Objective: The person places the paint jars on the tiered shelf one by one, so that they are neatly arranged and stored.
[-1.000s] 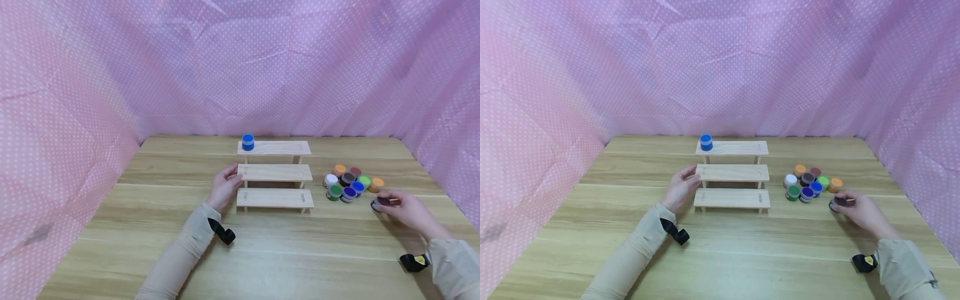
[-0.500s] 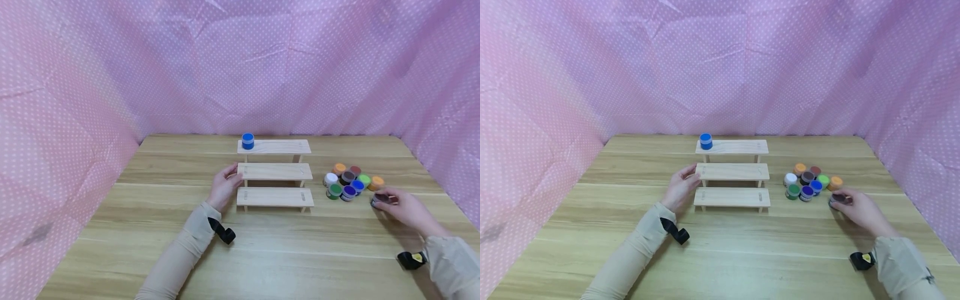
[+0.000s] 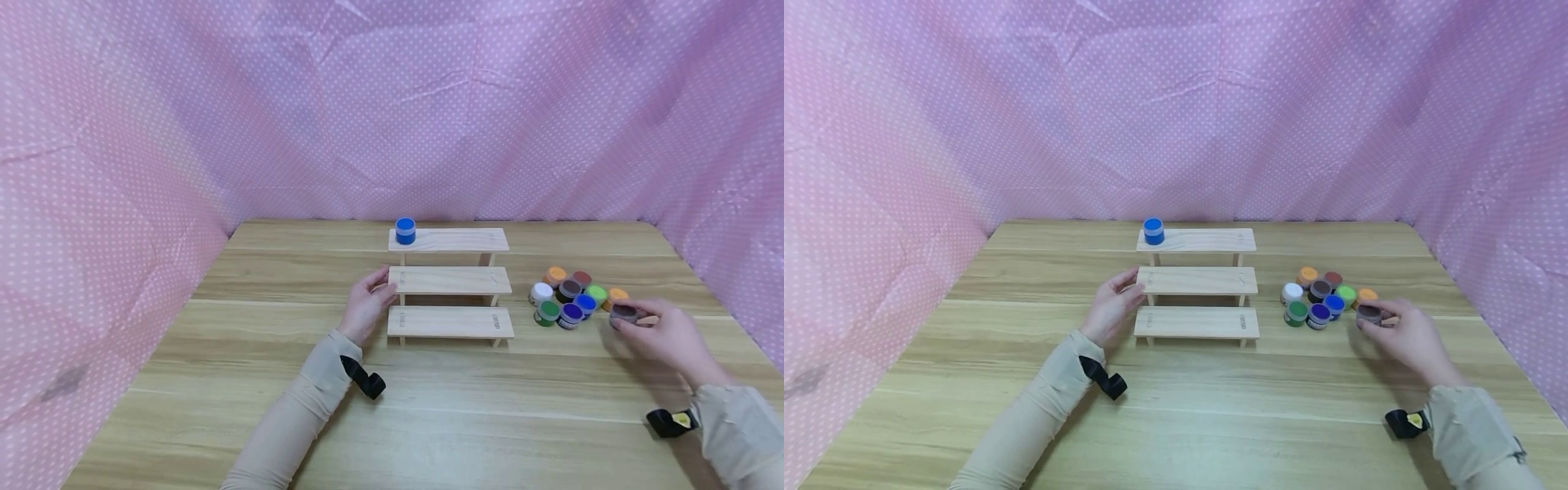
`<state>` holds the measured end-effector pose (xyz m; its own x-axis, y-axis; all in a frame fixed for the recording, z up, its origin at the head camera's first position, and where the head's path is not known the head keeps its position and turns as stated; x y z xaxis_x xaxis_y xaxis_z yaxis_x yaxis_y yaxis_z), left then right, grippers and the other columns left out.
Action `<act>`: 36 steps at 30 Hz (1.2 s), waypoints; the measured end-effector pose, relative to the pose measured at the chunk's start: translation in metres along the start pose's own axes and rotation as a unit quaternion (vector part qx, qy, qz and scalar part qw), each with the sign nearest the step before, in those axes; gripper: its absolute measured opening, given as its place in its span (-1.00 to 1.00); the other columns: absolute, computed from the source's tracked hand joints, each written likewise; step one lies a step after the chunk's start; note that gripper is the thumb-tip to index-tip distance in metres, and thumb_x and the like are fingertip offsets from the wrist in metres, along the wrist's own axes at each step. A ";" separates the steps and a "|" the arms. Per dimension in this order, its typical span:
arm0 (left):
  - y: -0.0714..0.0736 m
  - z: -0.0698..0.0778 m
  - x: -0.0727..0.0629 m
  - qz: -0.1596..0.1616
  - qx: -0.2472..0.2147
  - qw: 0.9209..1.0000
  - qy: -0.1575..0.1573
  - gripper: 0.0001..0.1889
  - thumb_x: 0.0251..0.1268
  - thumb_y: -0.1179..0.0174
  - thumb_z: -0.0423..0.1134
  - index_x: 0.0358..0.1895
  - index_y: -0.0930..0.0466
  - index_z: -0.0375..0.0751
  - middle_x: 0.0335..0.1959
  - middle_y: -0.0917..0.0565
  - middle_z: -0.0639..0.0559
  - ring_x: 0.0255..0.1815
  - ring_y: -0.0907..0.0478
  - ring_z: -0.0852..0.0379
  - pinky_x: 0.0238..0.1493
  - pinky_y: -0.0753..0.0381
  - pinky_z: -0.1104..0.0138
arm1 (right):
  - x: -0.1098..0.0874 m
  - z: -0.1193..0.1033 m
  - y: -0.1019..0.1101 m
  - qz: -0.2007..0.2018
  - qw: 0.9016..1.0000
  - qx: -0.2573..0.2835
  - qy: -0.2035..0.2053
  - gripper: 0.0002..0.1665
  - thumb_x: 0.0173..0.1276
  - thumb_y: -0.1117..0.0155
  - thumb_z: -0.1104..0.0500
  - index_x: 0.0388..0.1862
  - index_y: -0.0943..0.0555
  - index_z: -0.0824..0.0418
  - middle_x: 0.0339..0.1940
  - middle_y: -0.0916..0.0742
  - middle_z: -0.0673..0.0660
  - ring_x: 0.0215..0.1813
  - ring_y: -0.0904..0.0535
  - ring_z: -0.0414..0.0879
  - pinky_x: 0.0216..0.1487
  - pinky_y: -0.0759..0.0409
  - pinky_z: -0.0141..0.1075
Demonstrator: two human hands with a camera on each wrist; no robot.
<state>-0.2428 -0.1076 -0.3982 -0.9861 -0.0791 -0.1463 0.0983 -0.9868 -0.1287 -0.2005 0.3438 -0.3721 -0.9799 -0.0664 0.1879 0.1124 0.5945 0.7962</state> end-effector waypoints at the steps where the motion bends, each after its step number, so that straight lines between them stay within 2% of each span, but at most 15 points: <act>1: 0.000 0.000 0.000 0.000 0.000 1.000 0.000 -0.50 0.31 -0.08 -0.50 0.32 -0.33 -0.35 0.05 -0.45 -0.17 -0.16 -0.48 0.19 -0.01 -0.63 0.38 | 0.000 -0.003 0.002 0.011 1.000 0.006 0.006 -0.50 0.14 -0.41 0.22 0.00 -0.56 0.51 -0.15 -0.63 0.49 -0.38 -0.35 -0.67 -0.46 -0.51 -0.64; 2: 0.000 -0.001 0.001 0.000 0.000 1.000 0.000 -0.50 0.31 -0.08 -0.49 0.32 -0.33 -0.34 0.05 -0.45 -0.17 -0.16 -0.48 0.18 0.00 -0.63 0.38 | 0.001 -0.006 0.003 0.020 1.000 0.010 0.011 -0.50 0.14 -0.41 0.23 0.00 -0.56 0.52 -0.15 -0.62 0.48 -0.37 -0.34 -0.69 -0.45 -0.50 -0.67; 3: 0.000 -0.001 0.001 -0.001 0.001 1.000 0.002 -0.50 0.31 -0.08 -0.49 0.33 -0.33 -0.33 0.05 -0.45 -0.16 -0.15 -0.48 0.18 0.01 -0.62 0.37 | 0.001 -0.009 0.004 0.030 0.999 0.016 0.017 -0.50 0.13 -0.41 0.25 0.00 -0.56 0.51 -0.17 -0.66 0.30 -0.34 -0.33 -0.71 -0.44 -0.49 -0.71; 6: 0.001 -0.002 0.001 -0.001 -0.001 1.000 0.003 -0.50 0.31 -0.08 -0.49 0.33 -0.32 -0.33 0.07 -0.45 -0.18 -0.14 -0.48 0.17 0.07 -0.61 0.31 | 0.001 -0.021 0.006 0.055 0.998 0.020 0.037 -0.54 0.13 -0.41 0.28 0.00 -0.58 0.48 -0.20 -0.63 0.10 -0.28 -0.29 -0.74 -0.39 -0.46 -0.77; 9: 0.001 -0.001 0.000 0.000 -0.001 1.000 0.007 -0.50 0.31 -0.08 -0.49 0.33 -0.32 -0.32 0.07 -0.45 -0.17 -0.13 -0.49 0.17 0.11 -0.59 0.26 | 0.002 -0.031 0.006 0.074 0.996 0.028 0.051 -0.58 0.12 -0.41 0.31 -0.02 -0.61 0.44 -0.24 -0.54 -0.24 -0.22 -0.28 -0.73 -0.35 -0.45 -0.80; 10: 0.001 -0.001 -0.001 0.002 -0.002 1.000 0.008 -0.50 0.31 -0.08 -0.49 0.33 -0.32 -0.32 0.07 -0.45 -0.17 -0.13 -0.49 0.17 0.11 -0.59 0.25 | 0.002 -0.034 0.006 0.075 0.995 0.029 0.052 -0.58 0.13 -0.41 0.30 -0.02 -0.61 0.44 -0.23 -0.53 -0.23 -0.21 -0.27 -0.72 -0.34 -0.44 -0.81; 12: 0.001 0.000 -0.001 0.002 -0.002 1.000 0.007 -0.50 0.31 -0.08 -0.49 0.33 -0.32 -0.33 0.07 -0.45 -0.17 -0.14 -0.49 0.18 0.11 -0.59 0.26 | 0.002 -0.039 0.005 0.074 0.995 0.037 0.050 -0.59 0.14 -0.40 0.29 -0.02 -0.61 0.43 -0.24 -0.45 -0.42 -0.21 -0.29 -0.71 -0.32 -0.43 -0.82; 14: 0.001 0.001 -0.001 0.002 -0.003 1.000 0.006 -0.50 0.31 -0.08 -0.49 0.33 -0.32 -0.33 0.07 -0.45 -0.17 -0.14 -0.49 0.18 0.09 -0.60 0.27 | 0.003 -0.044 0.003 0.073 0.995 0.045 0.049 -0.59 0.15 -0.40 0.28 -0.02 -0.61 0.42 -0.24 -0.42 -0.49 -0.20 -0.30 -0.71 -0.29 -0.43 -0.83; 18: 0.001 0.001 -0.001 0.001 -0.006 1.000 0.004 -0.50 0.31 -0.08 -0.49 0.33 -0.32 -0.34 0.07 -0.45 -0.17 -0.13 -0.49 0.19 0.07 -0.60 0.31 | 0.006 -0.056 -0.001 0.075 0.994 0.052 0.056 -0.61 0.13 -0.41 0.28 -0.04 -0.63 0.40 -0.27 -0.45 -0.47 -0.23 -0.34 -0.68 -0.27 -0.42 -0.82; 26: 0.001 0.001 0.001 0.001 -0.009 1.000 0.003 -0.50 0.31 -0.08 -0.49 0.33 -0.32 -0.33 0.08 -0.45 -0.17 -0.13 -0.49 0.18 0.08 -0.60 0.29 | 0.016 -0.087 -0.012 0.077 0.989 0.072 0.108 -0.63 0.06 -0.41 0.39 -0.09 -0.64 0.43 -0.23 -0.47 -0.45 -0.18 -0.35 -0.64 -0.26 -0.45 -0.79; 33: 0.001 0.000 0.000 -0.002 -0.011 1.000 0.001 -0.50 0.30 -0.08 -0.51 0.33 -0.31 -0.35 0.09 -0.45 -0.20 -0.11 -0.50 0.16 0.06 -0.61 0.31 | 0.024 -0.109 -0.026 0.062 0.986 0.089 0.124 -0.65 0.09 -0.40 0.38 -0.09 -0.65 0.41 -0.17 -0.59 0.08 -0.26 -0.42 -0.62 -0.29 -0.52 -0.72; 36: 0.000 -0.001 -0.001 -0.005 -0.011 1.000 0.000 -0.49 0.29 -0.08 -0.51 0.33 -0.31 -0.35 0.09 -0.46 -0.20 -0.11 -0.50 0.17 0.05 -0.61 0.33 | 0.026 -0.118 -0.033 0.058 0.984 0.100 0.136 -0.66 0.09 -0.40 0.37 -0.09 -0.66 0.38 -0.18 -0.60 0.08 -0.28 -0.45 -0.57 -0.30 -0.53 -0.69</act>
<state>-0.2419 -0.1076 -0.3995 -0.9871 -0.0688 -0.1444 0.0909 -0.9841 -0.1525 -0.2106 0.2277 -0.3254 -0.8786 -0.1845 0.4404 0.1600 0.7552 0.6357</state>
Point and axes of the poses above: each hand's wrist, its own x-axis towards the middle knuckle, its own y-axis out of the back of the hand, z = x × y, the point moved 6 cm from there along x, towards the middle knuckle
